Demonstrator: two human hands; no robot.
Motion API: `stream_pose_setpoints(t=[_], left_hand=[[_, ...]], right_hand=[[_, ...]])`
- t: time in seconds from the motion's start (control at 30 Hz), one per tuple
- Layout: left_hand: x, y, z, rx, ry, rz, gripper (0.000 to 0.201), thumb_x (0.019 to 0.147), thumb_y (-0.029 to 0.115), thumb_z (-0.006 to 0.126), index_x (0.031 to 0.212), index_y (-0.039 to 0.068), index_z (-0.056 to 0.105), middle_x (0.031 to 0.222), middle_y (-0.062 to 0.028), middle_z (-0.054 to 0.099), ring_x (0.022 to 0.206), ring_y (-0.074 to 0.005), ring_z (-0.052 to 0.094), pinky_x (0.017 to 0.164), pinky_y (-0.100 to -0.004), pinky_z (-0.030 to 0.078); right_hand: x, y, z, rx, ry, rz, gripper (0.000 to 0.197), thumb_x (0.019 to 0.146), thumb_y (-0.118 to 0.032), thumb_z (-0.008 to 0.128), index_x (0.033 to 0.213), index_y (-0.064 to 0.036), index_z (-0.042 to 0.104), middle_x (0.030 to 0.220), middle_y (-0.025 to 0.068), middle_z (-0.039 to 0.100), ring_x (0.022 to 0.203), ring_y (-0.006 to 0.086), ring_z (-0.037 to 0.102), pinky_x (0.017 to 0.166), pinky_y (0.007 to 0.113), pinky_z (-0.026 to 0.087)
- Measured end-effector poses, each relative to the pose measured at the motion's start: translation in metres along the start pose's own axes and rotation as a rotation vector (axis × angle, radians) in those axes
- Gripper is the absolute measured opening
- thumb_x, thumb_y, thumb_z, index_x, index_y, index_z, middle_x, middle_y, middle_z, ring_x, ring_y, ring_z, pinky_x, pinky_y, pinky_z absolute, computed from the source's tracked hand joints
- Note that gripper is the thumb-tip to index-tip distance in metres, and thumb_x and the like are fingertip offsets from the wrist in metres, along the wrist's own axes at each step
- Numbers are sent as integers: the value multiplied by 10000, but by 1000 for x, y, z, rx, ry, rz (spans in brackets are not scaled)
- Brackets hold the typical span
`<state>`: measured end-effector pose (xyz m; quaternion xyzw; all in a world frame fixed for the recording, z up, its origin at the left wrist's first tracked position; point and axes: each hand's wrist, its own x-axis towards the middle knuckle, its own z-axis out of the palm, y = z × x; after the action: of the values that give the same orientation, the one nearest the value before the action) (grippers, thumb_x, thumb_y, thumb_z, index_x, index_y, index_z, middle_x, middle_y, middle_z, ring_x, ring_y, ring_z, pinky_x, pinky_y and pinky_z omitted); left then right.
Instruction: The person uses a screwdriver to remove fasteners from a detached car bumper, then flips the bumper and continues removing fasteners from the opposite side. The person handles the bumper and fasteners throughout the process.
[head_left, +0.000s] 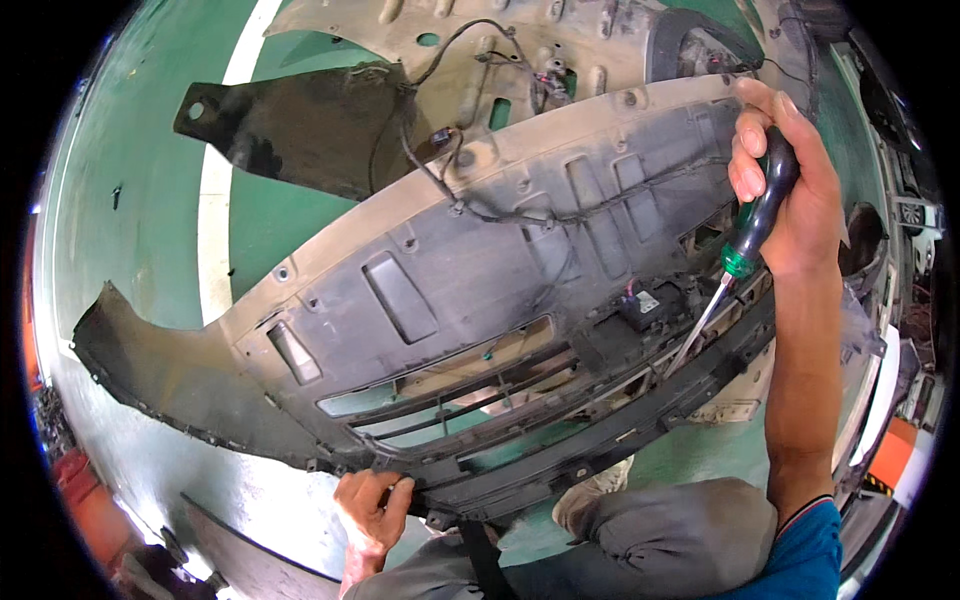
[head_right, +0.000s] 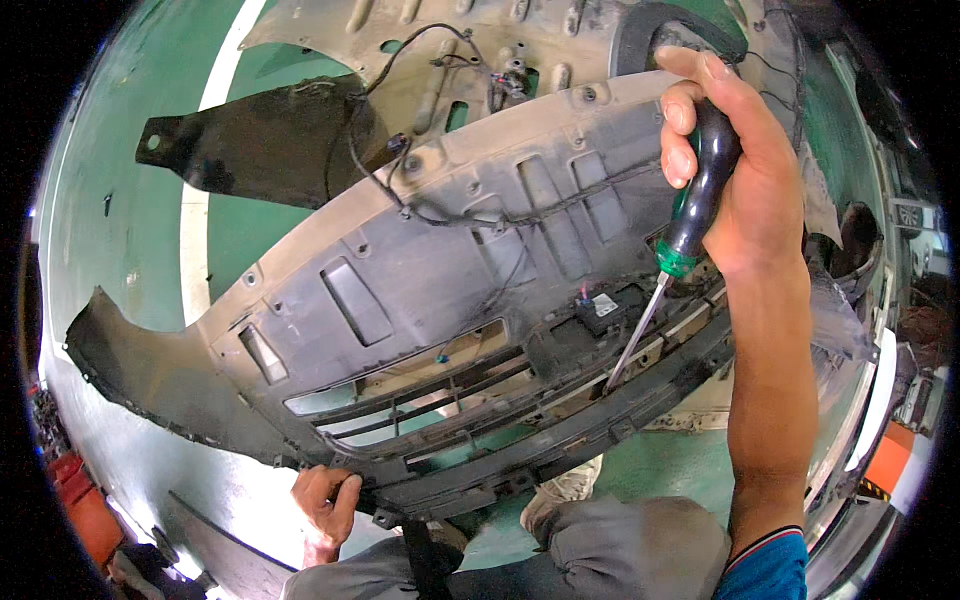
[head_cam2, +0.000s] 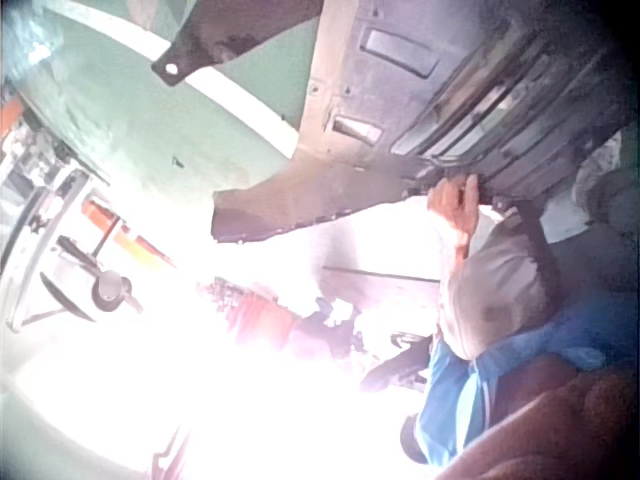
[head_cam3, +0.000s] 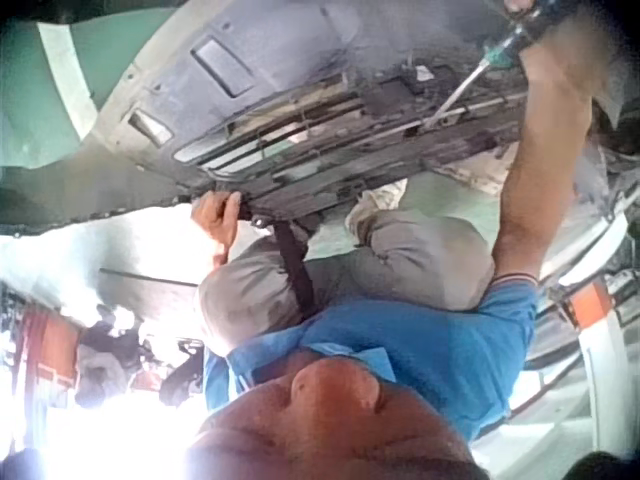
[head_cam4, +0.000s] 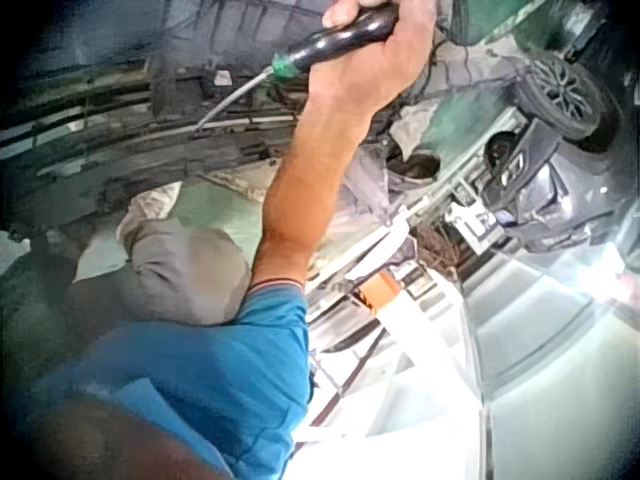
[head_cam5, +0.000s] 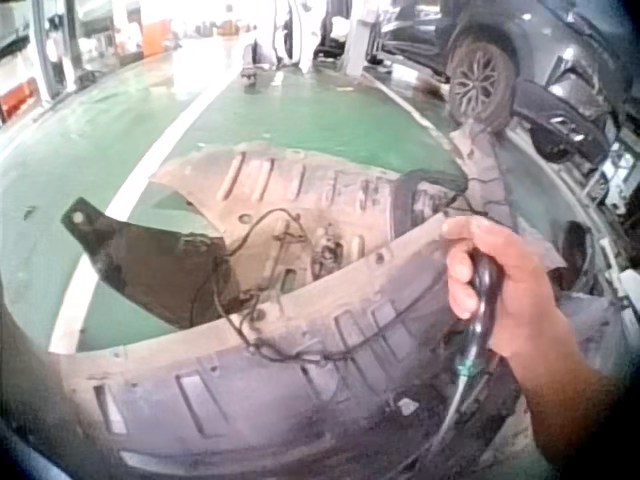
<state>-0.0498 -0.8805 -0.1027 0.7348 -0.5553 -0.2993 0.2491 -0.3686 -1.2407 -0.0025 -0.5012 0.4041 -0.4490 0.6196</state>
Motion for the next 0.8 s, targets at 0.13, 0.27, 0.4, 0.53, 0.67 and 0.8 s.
stream_pose_setpoints(t=[0.13, 0.27, 0.4, 0.53, 0.67, 0.8], left_hand=[[2, -1, 9, 31, -110, 96, 177, 682, 89, 818, 740, 68, 652, 628, -46, 589, 527, -267, 520, 525, -389, 340], [-2, -11, 17, 89, -132, 194, 184, 685, 93, 819, 735, 75, 643, 615, -41, 561, 516, -257, 504, 532, -394, 323], [1, -11, 19, 91, -145, 171, 187, 685, 93, 815, 739, 79, 636, 602, -41, 542, 517, -265, 498, 534, -400, 315], [-8, -24, 21, 150, -151, 259, 189, 685, 87, 806, 738, 80, 624, 591, -48, 527, 516, -274, 489, 534, -404, 310], [2, -21, 18, 132, -184, 264, 188, 685, 75, 792, 729, 84, 609, 581, -54, 519, 508, -279, 475, 535, -412, 309], [3, -1, 8, 23, -181, 46, 149, 692, 95, 799, 733, 60, 660, 602, -83, 578, 556, -314, 549, 578, -418, 399]], right_hand=[[-7, -8, -17, -120, 15, -79, 421, 1033, -283, 470, 1274, 51, 559, 801, 6, 526, 586, 71, 487, 534, 213, 396], [-33, -34, -16, -270, 94, -68, 483, 1055, -290, 414, 1373, 69, 473, 804, 4, 467, 519, 36, 439, 486, 181, 375], [-59, -41, -26, -517, -100, 33, 682, 930, -500, 591, 1277, 83, 527, 718, 43, 580, 413, 42, 440, 360, 174, 335], [-84, -28, -31, -491, -124, 168, 751, 829, -519, 703, 1238, 91, 550, 727, 86, 641, 434, 49, 498, 391, 177, 373], [-85, -28, -35, -448, 29, 166, 742, 813, -503, 725, 1232, 87, 560, 732, 86, 648, 446, 54, 507, 403, 172, 372], [-88, -40, -30, -372, -34, 283, 677, 800, -451, 731, 1227, 55, 587, 750, 87, 659, 468, 66, 519, 423, 191, 382]])
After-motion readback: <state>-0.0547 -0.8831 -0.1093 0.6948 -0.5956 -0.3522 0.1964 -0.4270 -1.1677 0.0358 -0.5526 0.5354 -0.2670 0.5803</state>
